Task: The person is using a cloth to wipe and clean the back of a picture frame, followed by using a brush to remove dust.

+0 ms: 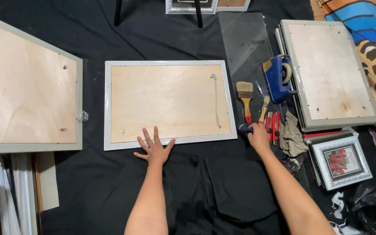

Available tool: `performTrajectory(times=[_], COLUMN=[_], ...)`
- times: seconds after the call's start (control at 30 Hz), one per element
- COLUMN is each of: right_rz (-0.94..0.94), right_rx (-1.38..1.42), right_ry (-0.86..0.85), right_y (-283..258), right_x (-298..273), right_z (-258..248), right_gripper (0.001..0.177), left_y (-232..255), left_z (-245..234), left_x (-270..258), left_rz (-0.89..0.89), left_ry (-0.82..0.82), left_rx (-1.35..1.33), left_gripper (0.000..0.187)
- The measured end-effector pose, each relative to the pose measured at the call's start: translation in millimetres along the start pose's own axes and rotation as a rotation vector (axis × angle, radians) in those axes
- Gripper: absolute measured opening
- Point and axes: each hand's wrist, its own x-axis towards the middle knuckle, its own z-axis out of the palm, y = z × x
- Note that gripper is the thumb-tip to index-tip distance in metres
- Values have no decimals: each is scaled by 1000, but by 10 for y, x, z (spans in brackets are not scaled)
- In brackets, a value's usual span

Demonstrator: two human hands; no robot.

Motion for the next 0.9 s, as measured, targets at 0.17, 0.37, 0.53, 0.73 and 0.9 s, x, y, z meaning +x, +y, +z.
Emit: performTrajectory(times=[0.17,0.37,0.53,0.73,0.9], right_rz=[-35,-85,-162,-104,-145], right_rx=[181,207,353,271,230], right_ry=[-26,167,352,367,467], right_y=[-462,-920,-1138,-1392,-1553], right_x=[-51,97,757,1870,2826], right_z=[277,99,82,50,47], right_gripper=[36,33,34,27,28], left_y=[-42,14,34,38,113], left_z=[309,336,297,274,182], left_x=[84,73,107,72,69], left_rz=[66,102,44,10,37], left_ry=[566,917,825,782,849], left_rx=[179,307,350,402,456], left_gripper=[54,46,54,56,59])
